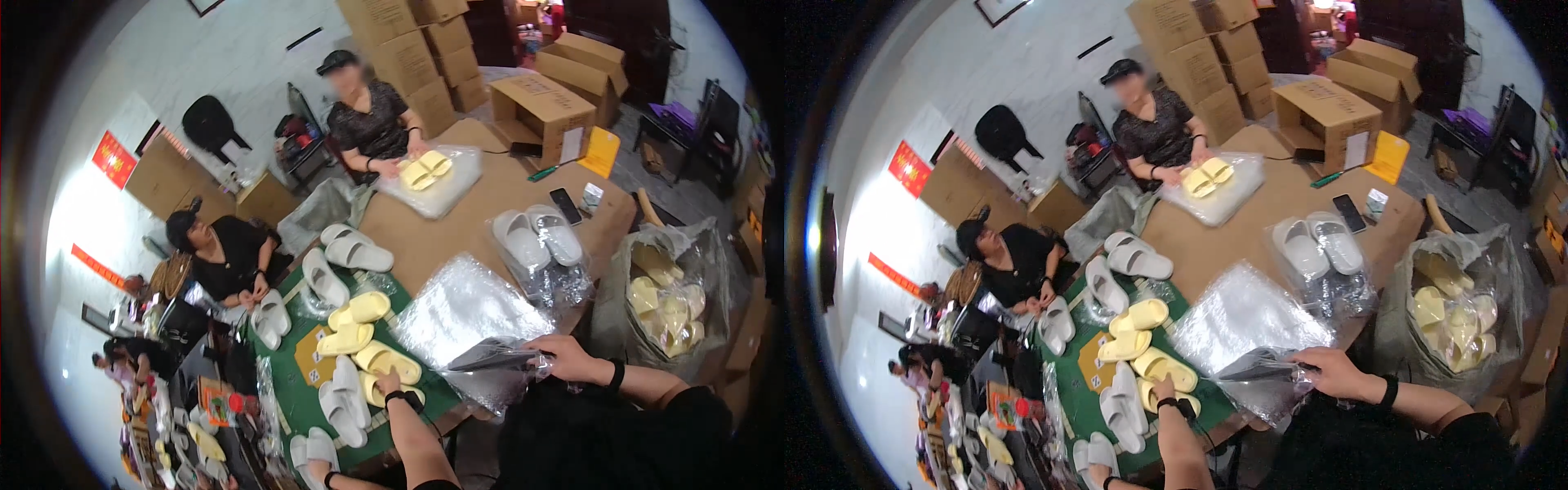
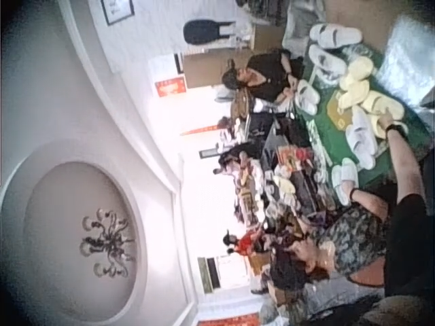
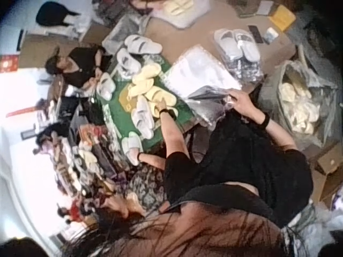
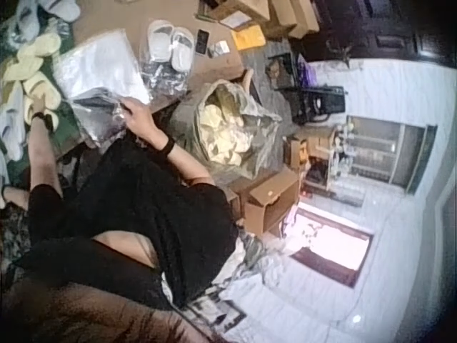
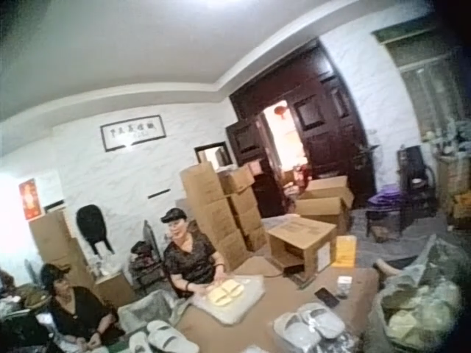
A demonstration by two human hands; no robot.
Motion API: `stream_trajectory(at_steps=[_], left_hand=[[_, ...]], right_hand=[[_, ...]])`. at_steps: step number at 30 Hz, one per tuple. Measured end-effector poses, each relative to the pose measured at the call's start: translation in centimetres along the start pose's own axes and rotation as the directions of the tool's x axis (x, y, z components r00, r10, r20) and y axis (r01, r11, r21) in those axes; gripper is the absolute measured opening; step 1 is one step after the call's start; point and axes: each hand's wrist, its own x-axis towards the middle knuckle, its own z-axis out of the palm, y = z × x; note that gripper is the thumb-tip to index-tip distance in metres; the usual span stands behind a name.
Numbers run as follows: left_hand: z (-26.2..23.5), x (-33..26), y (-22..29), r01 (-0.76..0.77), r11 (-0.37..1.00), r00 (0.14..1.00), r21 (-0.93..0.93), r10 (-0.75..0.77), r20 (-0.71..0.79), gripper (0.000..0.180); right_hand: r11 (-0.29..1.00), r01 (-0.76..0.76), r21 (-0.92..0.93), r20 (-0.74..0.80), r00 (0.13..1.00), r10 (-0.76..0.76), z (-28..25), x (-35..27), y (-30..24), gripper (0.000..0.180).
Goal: The recorder is packing finished slippers into plastic bags and placing them in a large sack.
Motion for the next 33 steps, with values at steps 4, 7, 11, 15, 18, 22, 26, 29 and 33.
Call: stream_trajectory(at_steps=[4,7,11,15,18,22,26,29,33], left_hand=[[1.6,0.0,3.1,0.027,0.819,0.997,-0.574,-0.062,-0.041,0.061],[1.1,-1.4,4.4,0.066,0.62,0.997,-0.782,-0.067,0.03,0.06],[-4.2,-8.2,10.0,0.135,0.28,0.989,-0.95,0.019,0.146,0.058],[-6.3,-11.6,10.9,-0.138,0.371,0.944,-0.918,0.331,-0.008,0.058],[-6.4,-15.2,14.4,-0.107,0.313,0.926,-0.944,0.377,0.021,0.055],[-2.4,-15.4,18.9,-0.067,0.576,0.875,-0.815,0.426,0.229,0.053],[0.7,-18.6,22.9,-0.134,0.681,0.757,-0.72,0.539,0.369,0.053],[2.5,-24.3,26.5,-0.196,0.729,0.541,-0.656,0.638,0.548,0.05],[6.5,-33.7,29.4,-0.41,0.639,0.301,-0.651,0.769,0.565,0.053]], right_hand=[[0.996,-0.083,-0.013,-0.089,0.993,0.081,-0.7,-1.8,1.0,0.033],[0.992,-0.129,-0.013,-0.155,0.98,0.125,-0.6,-1.3,1.2,0.03],[0.987,-0.16,0.019,-0.201,0.966,0.16,-1.5,-1.0,1.5,0.03],[0.967,-0.173,0.189,-0.3,0.927,0.225,-2.1,-1.1,3.0,0.03],[0.947,-0.133,0.292,-0.408,0.878,0.249,-4.5,-0.5,0.5,0.031],[0.951,-0.042,0.307,-0.599,0.768,0.227,-7.9,-2.2,-0.1,0.032],[0.98,-0.169,0.109,-0.771,0.608,0.191,-11.6,-5.7,0.8,0.03],[0.866,0.093,0.491,-0.791,0.465,0.398,-14.9,-8.8,0.4,0.029],[0.801,0.436,0.41,-0.91,0.255,0.327,-18.9,-12.7,-1.4,0.027]])
